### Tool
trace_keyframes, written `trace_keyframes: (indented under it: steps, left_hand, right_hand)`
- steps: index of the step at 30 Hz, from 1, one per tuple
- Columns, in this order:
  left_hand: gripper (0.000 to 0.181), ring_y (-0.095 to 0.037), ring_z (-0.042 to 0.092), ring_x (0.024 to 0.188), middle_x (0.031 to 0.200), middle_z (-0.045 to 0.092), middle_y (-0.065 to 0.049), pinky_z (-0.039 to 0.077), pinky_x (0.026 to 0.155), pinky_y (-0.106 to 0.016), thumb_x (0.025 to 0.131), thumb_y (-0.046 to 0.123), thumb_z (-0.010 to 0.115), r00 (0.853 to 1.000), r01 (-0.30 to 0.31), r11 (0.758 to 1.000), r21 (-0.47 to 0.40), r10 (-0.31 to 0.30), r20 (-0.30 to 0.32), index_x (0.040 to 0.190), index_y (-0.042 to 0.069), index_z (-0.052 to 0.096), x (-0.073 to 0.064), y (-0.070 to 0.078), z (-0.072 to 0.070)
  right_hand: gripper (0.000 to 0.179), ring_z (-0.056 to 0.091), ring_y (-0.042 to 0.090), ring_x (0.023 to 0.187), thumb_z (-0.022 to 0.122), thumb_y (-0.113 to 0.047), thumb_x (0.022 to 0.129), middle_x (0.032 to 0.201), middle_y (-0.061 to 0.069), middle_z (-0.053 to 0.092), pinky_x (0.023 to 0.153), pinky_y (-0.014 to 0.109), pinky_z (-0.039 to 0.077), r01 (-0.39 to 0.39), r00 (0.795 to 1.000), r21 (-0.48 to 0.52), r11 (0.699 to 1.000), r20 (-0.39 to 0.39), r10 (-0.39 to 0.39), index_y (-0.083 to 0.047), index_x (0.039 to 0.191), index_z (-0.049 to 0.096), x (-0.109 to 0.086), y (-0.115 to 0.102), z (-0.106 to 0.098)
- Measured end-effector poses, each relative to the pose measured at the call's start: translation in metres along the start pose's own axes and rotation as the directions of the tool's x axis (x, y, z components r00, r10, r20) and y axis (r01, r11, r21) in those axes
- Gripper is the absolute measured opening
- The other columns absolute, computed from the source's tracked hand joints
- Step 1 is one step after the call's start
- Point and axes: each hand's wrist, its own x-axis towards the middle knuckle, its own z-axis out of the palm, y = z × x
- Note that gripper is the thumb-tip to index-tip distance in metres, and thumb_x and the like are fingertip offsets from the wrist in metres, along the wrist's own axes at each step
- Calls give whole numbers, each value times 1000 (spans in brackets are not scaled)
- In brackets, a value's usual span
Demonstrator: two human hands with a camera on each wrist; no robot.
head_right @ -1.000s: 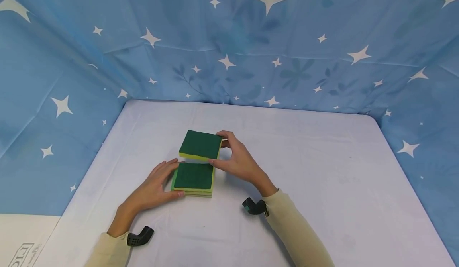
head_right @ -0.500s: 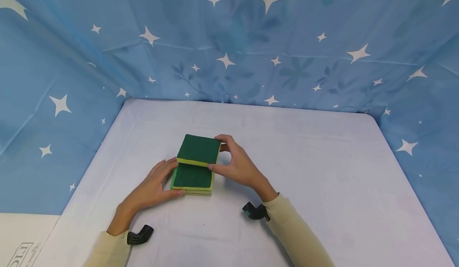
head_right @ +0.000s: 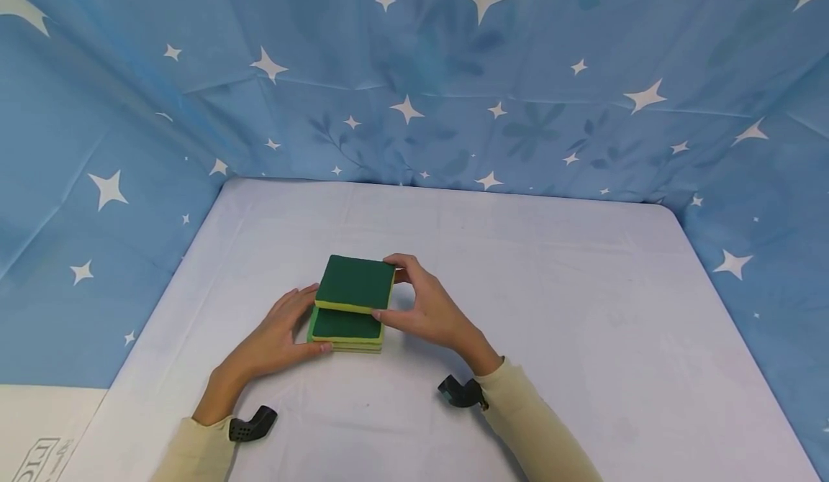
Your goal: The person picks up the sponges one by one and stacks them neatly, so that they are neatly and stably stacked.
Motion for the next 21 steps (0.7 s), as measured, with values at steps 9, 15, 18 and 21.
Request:
trace_keyframes:
  steps: [9, 15, 18, 21]
  left_hand:
    - [93, -39, 26, 158, 168, 40, -15, 17, 130, -57, 87, 55, 84, 1000, 26, 1000, -8, -26, 7, 160, 12, 48, -1, 1, 1]
    - [91, -38, 26, 158, 167, 41, -15, 16, 130, -55, 86, 55, 84, 1000, 26, 1000, -13, -26, 3, 159, 13, 49, 0, 1, 1]
    - [90, -37, 27, 158, 167, 42, -15, 16, 130, -54, 86, 54, 85, 1000, 20, 1000, -12, -20, -1, 159, 13, 50, 1, 2, 1]
    - [91, -37, 29, 158, 166, 43, -15, 16, 130, -54, 86, 53, 85, 1000, 5, 1000, -10, -5, -3, 159, 12, 49, 1, 2, 0]
  right_hand:
    - [72, 62, 23, 124, 85, -13, 91, 136, 0, 66, 112, 67, 44, 10, 999, -8, 1000, 30, -10, -10, 150, 45, -6, -1, 1]
    - [74, 62, 24, 125, 86, -14, 90, 136, 0, 66, 113, 67, 43, 10, 999, -29, 1000, 49, -8, -9, 151, 44, -9, -5, 4]
    - [75, 62, 25, 125, 86, -14, 89, 135, 1, 66, 112, 67, 44, 13, 999, -36, 999, 53, -11, -8, 151, 44, -11, -7, 5]
    - [75, 61, 24, 125, 86, -15, 89, 135, 1, 65, 111, 67, 45, 7, 998, -43, 999, 59, -5, -8, 151, 45, -13, -7, 7]
